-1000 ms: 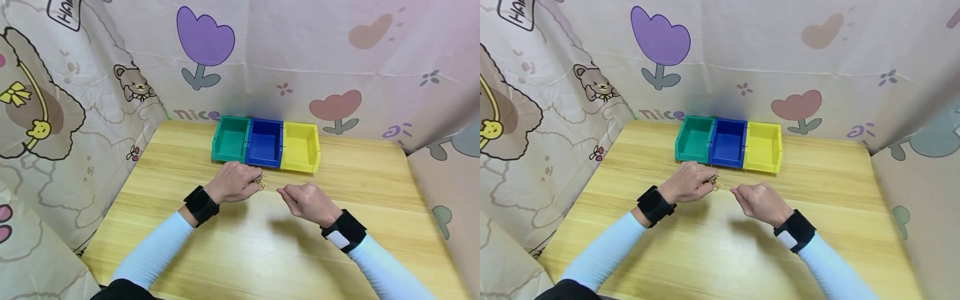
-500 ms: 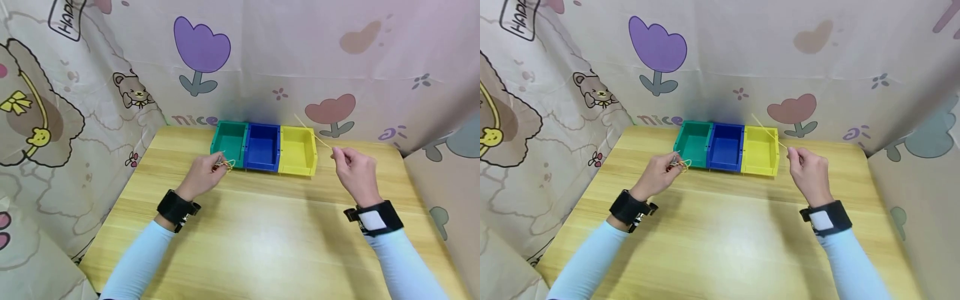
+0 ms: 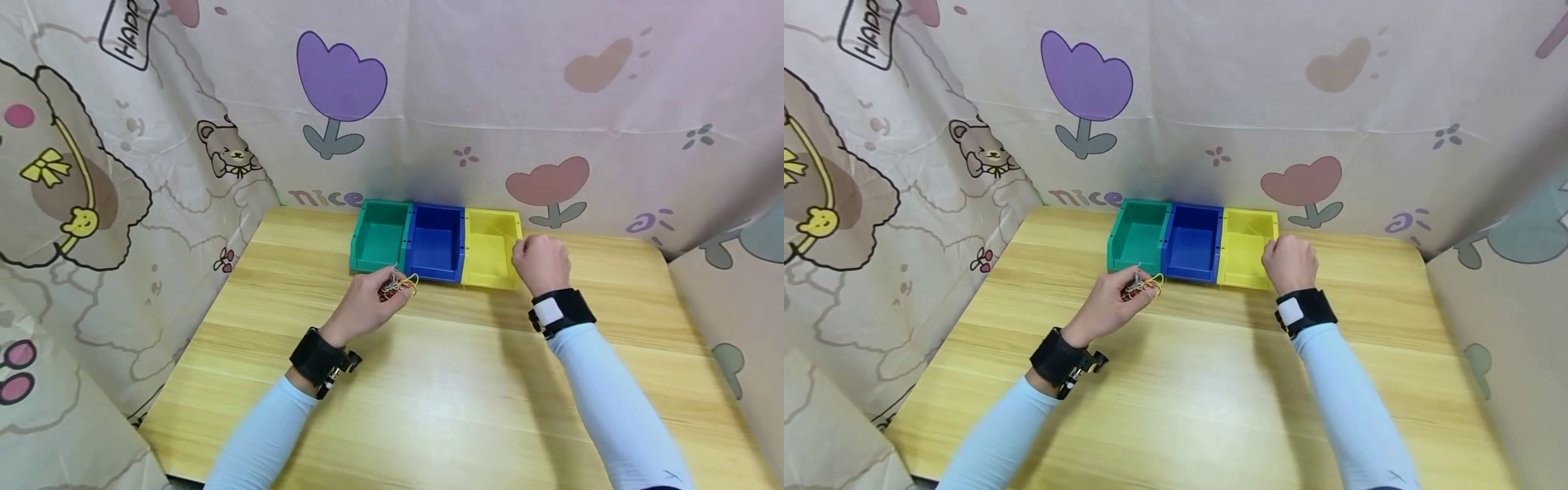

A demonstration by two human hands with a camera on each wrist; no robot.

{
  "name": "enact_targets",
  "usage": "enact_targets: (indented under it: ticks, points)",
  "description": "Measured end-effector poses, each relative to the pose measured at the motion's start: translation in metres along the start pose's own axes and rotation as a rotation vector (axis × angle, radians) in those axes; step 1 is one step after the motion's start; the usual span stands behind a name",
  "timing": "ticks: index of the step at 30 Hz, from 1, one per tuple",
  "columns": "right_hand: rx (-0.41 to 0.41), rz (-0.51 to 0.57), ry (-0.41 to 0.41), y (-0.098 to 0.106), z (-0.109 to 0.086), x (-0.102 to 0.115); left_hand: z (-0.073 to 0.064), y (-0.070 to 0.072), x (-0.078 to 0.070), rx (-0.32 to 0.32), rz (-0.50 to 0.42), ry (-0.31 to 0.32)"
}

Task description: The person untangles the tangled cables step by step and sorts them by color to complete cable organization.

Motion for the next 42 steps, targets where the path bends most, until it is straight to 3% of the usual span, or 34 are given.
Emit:
enact_targets:
  ticks: [8,15,19,27,35,38,42]
  points:
    - [0.107,-0.078,-0.002,-0.044,-0.002,0.004,0.000,-0.016,-0.002,0.018,-0.048,0.018]
    - [0.149,-0.062,0.078,-0.066,-0.007,0.008,0.000,-0.024,-0.005,0.031,-0.087,-0.008]
    - [0.110,-0.014,0.131,-0.058,-0.010,0.013,0.000,-0.025,-0.006,0.039,-0.092,-0.010]
    - [0.093,0.268,0.275,-0.032,-0.003,0.049,0.002,-0.025,-0.008,0.049,-0.094,-0.024]
    - [0.075,0.545,0.555,0.005,-0.014,0.110,0.009,-0.025,-0.013,0.049,-0.060,-0.036]
    - [0.102,0.599,0.663,0.014,-0.021,0.128,0.011,-0.025,-0.015,0.053,-0.049,-0.040]
    - [0.148,0.630,0.726,0.020,-0.029,0.139,0.015,-0.025,-0.016,0.058,-0.039,-0.025]
Point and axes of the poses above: each hand's wrist, its own z-axis towards the middle knuckle, its own y-axis out of the back of the hand, x = y × z, the point moved 6 cm from there along z, towards the middle knuckle, and after that the axes turned 8 degrees about y, right-handed, at the moved point
